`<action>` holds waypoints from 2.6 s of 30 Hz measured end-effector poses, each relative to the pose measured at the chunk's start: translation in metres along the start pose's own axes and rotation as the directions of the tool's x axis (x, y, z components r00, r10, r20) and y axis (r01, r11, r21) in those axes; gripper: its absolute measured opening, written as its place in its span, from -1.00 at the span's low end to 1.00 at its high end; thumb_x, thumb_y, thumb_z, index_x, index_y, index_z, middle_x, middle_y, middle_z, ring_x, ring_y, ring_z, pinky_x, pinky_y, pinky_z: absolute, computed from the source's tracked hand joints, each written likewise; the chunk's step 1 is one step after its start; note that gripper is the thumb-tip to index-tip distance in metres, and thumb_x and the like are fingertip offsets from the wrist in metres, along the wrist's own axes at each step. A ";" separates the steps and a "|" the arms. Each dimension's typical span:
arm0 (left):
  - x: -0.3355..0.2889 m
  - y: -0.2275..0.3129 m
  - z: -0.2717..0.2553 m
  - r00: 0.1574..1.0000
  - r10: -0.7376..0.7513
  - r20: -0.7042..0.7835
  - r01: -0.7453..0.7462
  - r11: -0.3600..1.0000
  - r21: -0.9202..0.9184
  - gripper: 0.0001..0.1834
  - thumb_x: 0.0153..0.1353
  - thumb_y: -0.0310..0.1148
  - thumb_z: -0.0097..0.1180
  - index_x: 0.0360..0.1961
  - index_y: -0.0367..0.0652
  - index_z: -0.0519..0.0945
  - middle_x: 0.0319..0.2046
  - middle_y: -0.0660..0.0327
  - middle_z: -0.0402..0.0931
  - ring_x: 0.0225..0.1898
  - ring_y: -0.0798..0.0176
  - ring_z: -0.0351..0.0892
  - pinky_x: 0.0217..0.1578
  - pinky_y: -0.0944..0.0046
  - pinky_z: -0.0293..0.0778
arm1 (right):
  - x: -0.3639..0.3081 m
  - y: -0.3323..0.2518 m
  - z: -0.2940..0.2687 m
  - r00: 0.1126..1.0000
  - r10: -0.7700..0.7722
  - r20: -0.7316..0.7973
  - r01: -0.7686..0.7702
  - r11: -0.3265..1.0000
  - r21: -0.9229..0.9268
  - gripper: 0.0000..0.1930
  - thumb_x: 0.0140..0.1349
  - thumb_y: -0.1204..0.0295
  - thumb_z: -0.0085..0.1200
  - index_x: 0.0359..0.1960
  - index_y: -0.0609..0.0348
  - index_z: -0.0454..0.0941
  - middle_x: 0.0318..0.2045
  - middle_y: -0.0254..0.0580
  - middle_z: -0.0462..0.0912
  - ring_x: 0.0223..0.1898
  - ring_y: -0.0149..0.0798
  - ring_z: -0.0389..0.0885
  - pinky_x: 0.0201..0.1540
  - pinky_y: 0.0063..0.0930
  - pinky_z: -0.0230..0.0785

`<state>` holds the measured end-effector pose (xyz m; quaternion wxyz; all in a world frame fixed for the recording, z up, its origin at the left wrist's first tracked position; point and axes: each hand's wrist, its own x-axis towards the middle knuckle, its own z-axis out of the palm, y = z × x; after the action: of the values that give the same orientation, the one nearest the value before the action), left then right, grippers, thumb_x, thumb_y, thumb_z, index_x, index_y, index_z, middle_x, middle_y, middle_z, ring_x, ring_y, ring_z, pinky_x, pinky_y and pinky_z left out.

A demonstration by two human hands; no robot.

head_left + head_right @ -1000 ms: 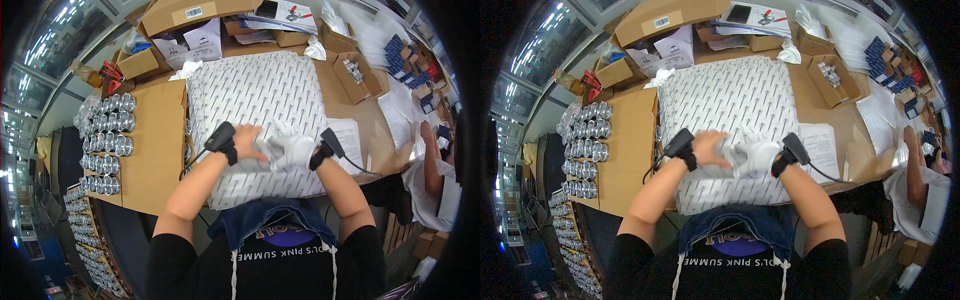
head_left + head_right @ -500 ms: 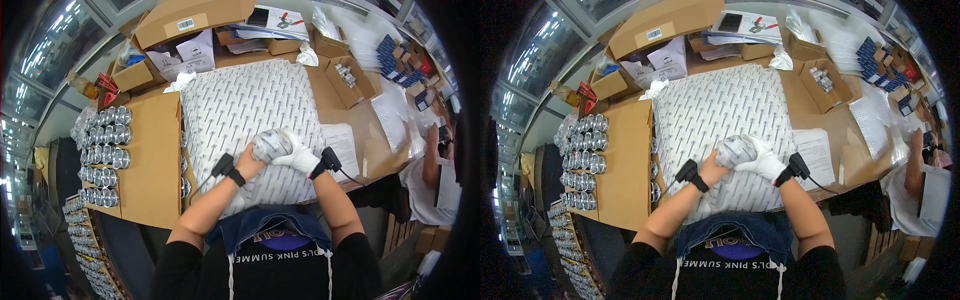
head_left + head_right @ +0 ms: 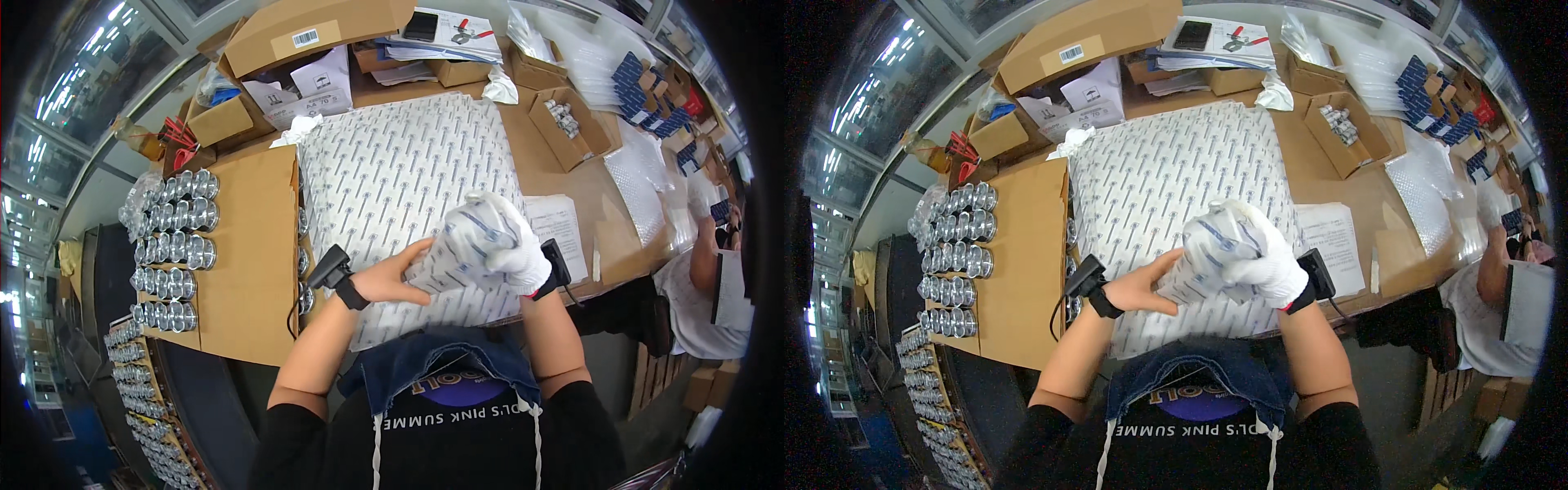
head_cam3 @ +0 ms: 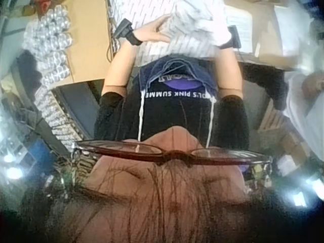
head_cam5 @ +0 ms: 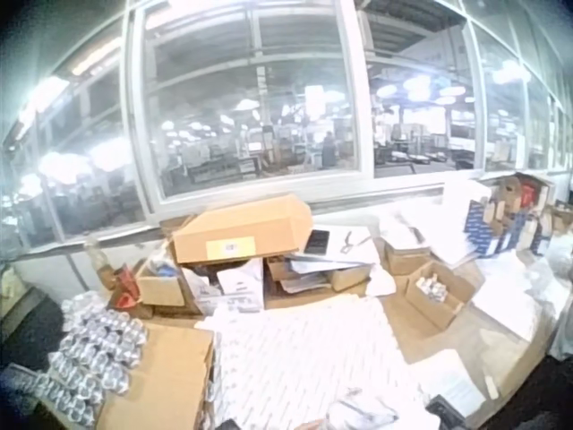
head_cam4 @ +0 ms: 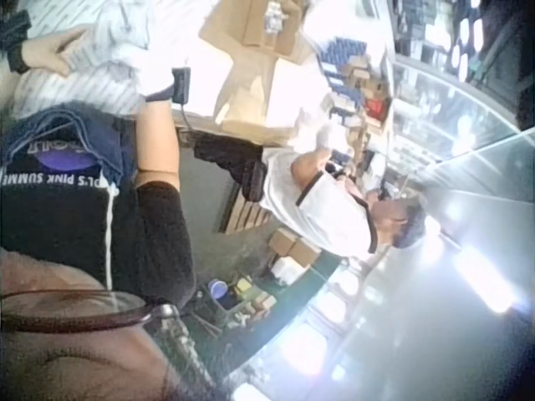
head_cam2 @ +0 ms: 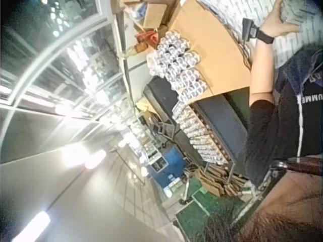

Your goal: Packing shiny metal piston-like components into small boxes with protective padding.

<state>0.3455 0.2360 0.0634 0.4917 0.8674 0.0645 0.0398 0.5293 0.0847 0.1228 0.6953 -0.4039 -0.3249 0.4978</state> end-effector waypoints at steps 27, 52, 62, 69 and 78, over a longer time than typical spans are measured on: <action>0.007 0.032 0.045 0.925 -0.367 -0.094 0.073 0.415 -0.907 -0.47 -0.04 -0.65 0.03 0.05 -0.26 0.32 -0.17 0.16 0.47 -0.14 0.26 0.46 -0.10 0.27 0.36 | -0.028 0.025 0.014 0.945 0.311 -0.102 -0.298 0.946 0.131 -0.15 -0.07 0.62 0.12 0.30 0.16 -0.05 0.09 -0.12 0.33 0.12 -0.28 0.30 0.16 -0.48 0.14; 0.028 0.002 0.085 0.847 -0.521 -0.101 0.352 0.693 -0.630 -0.43 0.10 -0.40 0.20 0.10 -0.22 0.22 -0.21 0.17 0.49 -0.23 0.39 0.47 -0.21 0.40 0.43 | -0.049 0.073 -0.018 0.924 0.261 -0.280 -0.259 0.965 0.046 -0.43 0.11 0.59 -0.03 0.20 0.19 0.14 -0.06 -0.25 0.48 -0.07 -0.40 0.44 -0.03 -0.55 0.31; -0.004 -0.013 0.080 0.965 -0.138 -0.225 0.189 0.956 0.224 -0.15 -0.11 -0.09 0.28 0.16 -0.31 0.23 0.09 -0.16 0.20 0.07 -0.19 0.20 0.07 -0.01 0.16 | -0.057 -0.044 -0.275 0.910 0.202 -0.362 -0.181 0.979 0.091 -0.62 0.05 0.53 0.06 -0.06 0.20 0.31 -0.01 -0.13 0.42 0.09 -0.22 0.36 0.15 -0.43 0.19; -0.031 -0.016 0.088 0.966 -0.172 -0.193 0.255 0.753 0.607 -0.17 -0.16 0.01 0.24 0.13 -0.21 0.30 0.18 -0.16 0.10 0.18 -0.25 0.05 0.11 -0.19 0.00 | -0.012 -0.093 -0.290 0.786 0.117 -0.607 -0.618 0.153 -0.771 -0.21 -0.10 0.14 0.24 0.16 0.25 0.18 0.05 0.04 0.41 0.13 -0.10 0.35 0.14 -0.39 0.20; -0.027 -0.009 0.095 0.913 -0.375 -0.163 0.402 0.747 0.529 -0.13 -0.17 -0.01 0.28 0.15 -0.21 0.27 0.24 -0.18 0.00 0.27 -0.28 -0.09 0.19 -0.26 -0.16 | 0.108 -0.146 -0.340 0.908 -0.028 -0.418 -0.408 -0.287 -0.867 -0.52 -0.01 0.50 -0.05 0.05 0.05 0.38 -0.02 -0.03 0.47 0.05 -0.05 0.41 0.07 -0.29 0.26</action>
<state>0.3304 0.1556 0.0071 0.2162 0.9380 0.2635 -0.0635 0.9138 0.0805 0.0998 0.0506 -0.9028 -0.4173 0.0914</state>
